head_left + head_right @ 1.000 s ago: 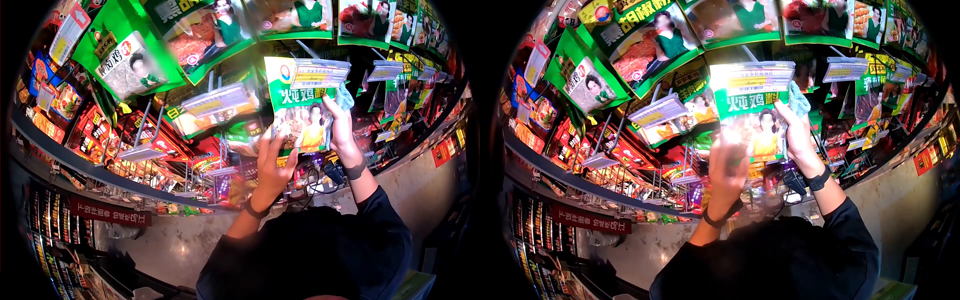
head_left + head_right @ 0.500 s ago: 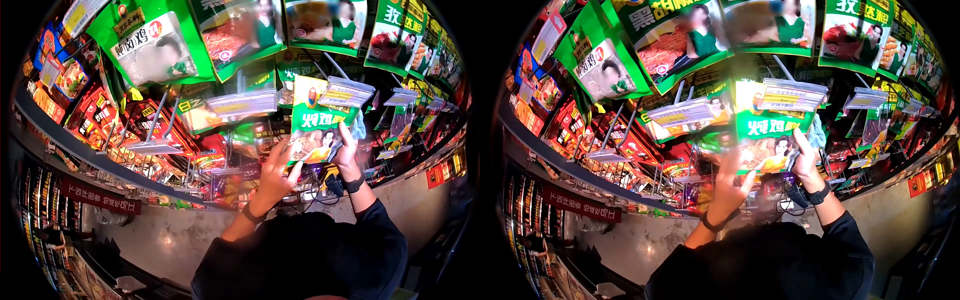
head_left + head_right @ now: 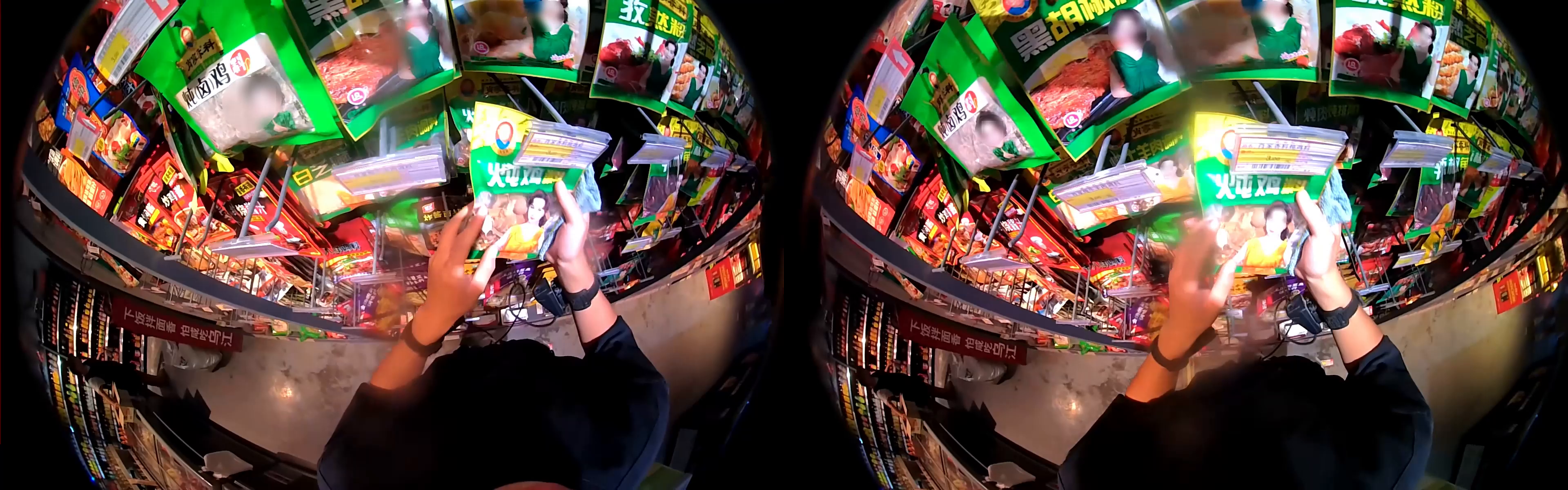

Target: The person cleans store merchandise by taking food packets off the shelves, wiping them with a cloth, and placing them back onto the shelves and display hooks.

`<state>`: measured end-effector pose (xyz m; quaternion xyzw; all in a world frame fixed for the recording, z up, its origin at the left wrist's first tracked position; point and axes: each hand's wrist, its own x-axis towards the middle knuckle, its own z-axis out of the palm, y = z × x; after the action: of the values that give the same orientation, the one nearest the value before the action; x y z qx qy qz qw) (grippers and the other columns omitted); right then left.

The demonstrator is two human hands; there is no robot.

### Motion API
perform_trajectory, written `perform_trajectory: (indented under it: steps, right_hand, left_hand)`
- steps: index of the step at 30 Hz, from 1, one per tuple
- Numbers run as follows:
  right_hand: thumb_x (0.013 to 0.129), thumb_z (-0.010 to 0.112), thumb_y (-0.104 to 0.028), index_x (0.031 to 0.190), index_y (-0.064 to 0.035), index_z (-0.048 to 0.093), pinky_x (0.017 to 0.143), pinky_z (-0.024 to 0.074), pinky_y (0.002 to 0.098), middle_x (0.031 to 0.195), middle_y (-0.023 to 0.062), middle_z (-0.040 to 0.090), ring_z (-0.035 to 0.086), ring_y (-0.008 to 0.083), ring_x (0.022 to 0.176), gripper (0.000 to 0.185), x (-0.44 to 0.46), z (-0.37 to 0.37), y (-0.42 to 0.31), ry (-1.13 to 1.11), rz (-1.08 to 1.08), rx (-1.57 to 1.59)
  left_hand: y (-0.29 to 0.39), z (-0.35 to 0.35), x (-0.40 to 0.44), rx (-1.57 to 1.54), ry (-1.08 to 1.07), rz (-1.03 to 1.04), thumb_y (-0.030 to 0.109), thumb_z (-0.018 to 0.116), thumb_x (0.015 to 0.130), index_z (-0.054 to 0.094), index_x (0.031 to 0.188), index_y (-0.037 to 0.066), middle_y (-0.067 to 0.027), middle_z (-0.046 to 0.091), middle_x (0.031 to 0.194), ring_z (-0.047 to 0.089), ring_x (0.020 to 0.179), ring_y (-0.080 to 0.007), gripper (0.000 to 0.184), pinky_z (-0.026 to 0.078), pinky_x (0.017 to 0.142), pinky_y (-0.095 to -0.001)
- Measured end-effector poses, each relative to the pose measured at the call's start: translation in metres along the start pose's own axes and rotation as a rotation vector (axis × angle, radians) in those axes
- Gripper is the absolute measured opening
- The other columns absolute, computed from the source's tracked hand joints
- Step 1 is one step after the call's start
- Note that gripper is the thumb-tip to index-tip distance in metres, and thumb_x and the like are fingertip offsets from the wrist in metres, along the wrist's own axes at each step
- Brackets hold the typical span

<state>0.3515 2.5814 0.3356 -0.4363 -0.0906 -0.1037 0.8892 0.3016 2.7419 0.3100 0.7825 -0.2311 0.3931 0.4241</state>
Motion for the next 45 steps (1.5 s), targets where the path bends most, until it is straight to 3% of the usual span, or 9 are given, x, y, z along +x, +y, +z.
perform_trajectory:
  steps: [9, 13, 15, 17, 20, 29, 35, 37, 45]
  right_hand:
    - [0.093, 0.048, -0.018, 0.116, -0.0016, 0.052, 0.073, 0.055, 0.0331, 0.094, 0.0099, 0.064, 0.065, 0.0192, 0.079, 0.028, 0.013, -0.013, -0.005, -0.022, 0.06, 0.069]
    - [0.093, 0.049, -0.016, 0.116, -0.0008, 0.052, 0.076, 0.0544, 0.033, 0.102, 0.0113, 0.063, 0.065, 0.0194, 0.084, 0.028, 0.013, -0.01, -0.015, -0.121, 0.102, 0.065]
    - [0.09, 0.052, -0.011, 0.117, -0.002, 0.051, 0.078, 0.0535, 0.0327, 0.105, 0.0084, 0.062, 0.064, 0.018, 0.088, 0.029, 0.011, -0.009, -0.017, -0.108, 0.069, 0.044]
    - [0.089, 0.053, -0.007, 0.124, -0.0016, 0.047, 0.064, 0.0529, 0.0253, 0.102, 0.0083, 0.063, 0.064, 0.0161, 0.077, 0.036, 0.017, -0.016, -0.008, -0.032, -0.02, -0.038]
    - [0.087, 0.055, -0.005, 0.129, -0.0037, 0.046, 0.061, 0.0475, 0.0191, 0.105, 0.0024, 0.06, 0.058, 0.0068, 0.079, 0.042, 0.016, -0.008, -0.014, -0.027, -0.106, -0.056]
    - [0.088, 0.058, -0.009, 0.116, -0.0035, 0.054, 0.058, 0.0475, 0.0218, 0.091, 0.0005, 0.061, 0.057, 0.0073, 0.07, 0.028, 0.02, -0.015, -0.022, -0.176, -0.049, -0.071]
    - [0.089, 0.056, -0.005, 0.119, 0.0013, 0.055, 0.075, 0.0471, 0.0231, 0.103, 0.0035, 0.062, 0.057, 0.0078, 0.083, 0.031, 0.028, -0.028, -0.02, -0.279, -0.166, -0.157]
    - [0.089, 0.052, 0.0, 0.127, 0.005, 0.048, 0.093, 0.0412, 0.0256, 0.129, 0.0092, 0.054, 0.053, 0.0113, 0.109, 0.038, 0.02, -0.037, -0.03, -0.299, -0.196, -0.261]
    - [0.09, 0.047, 0.005, 0.122, 0.007, 0.043, 0.1, 0.0398, 0.0326, 0.137, 0.0165, 0.045, 0.05, 0.0244, 0.121, 0.033, -0.011, -0.063, -0.049, -0.366, -0.135, 0.003]
  left_hand:
    - [0.006, -0.002, 0.015, 0.046, -0.025, 0.022, 0.001, 0.067, 0.075, 0.051, 0.119, 0.0, -0.0227, 0.048, 0.127, 0.052, 0.11, -0.0374, 0.047, 0.046, 0.09, -0.0398]
    - [0.02, -0.009, 0.043, 0.271, 0.044, 0.162, 0.008, 0.067, 0.075, 0.057, 0.119, 0.003, -0.0233, 0.05, 0.121, 0.046, 0.118, -0.0399, 0.045, 0.035, 0.1, -0.049]
    - [0.019, 0.0, 0.056, 0.403, -0.151, 0.211, 0.014, 0.065, 0.078, 0.058, 0.116, 0.004, -0.0236, 0.048, 0.125, 0.04, 0.124, -0.0403, 0.04, 0.032, 0.102, -0.0528]
    - [0.02, 0.011, 0.066, 0.448, -0.224, 0.236, 0.017, 0.063, 0.08, 0.059, 0.113, 0.004, -0.0233, 0.047, 0.127, 0.037, 0.126, -0.0407, 0.036, 0.03, 0.103, -0.0549]
    - [0.026, 0.024, 0.08, 0.412, -0.171, 0.246, 0.018, 0.062, 0.08, 0.062, 0.109, 0.007, -0.0206, 0.049, 0.126, 0.039, 0.125, -0.0408, 0.031, 0.03, 0.105, -0.054]
    - [0.012, 0.055, 0.089, 0.492, -0.065, 0.174, 0.016, 0.062, 0.075, 0.062, 0.111, 0.007, -0.0185, 0.052, 0.127, 0.047, 0.118, -0.0361, 0.037, 0.038, 0.097, -0.0492]
    - [0.009, 0.067, 0.095, 0.595, -0.167, 0.112, 0.022, 0.059, 0.079, 0.056, 0.118, 0.002, -0.0219, 0.046, 0.132, 0.044, 0.12, -0.0358, 0.044, 0.032, 0.101, -0.0511]
    - [-0.012, 0.077, 0.096, 0.742, -0.16, 0.19, 0.025, 0.057, 0.08, 0.056, 0.118, 0.004, -0.0234, 0.047, 0.13, 0.042, 0.122, -0.036, 0.043, 0.029, 0.103, -0.0527]
    - [-0.056, 0.11, 0.107, 0.67, -0.419, -0.165, 0.043, 0.047, 0.085, 0.061, 0.11, 0.019, -0.0098, 0.058, 0.116, 0.042, 0.12, -0.0328, 0.038, 0.008, 0.11, -0.0573]
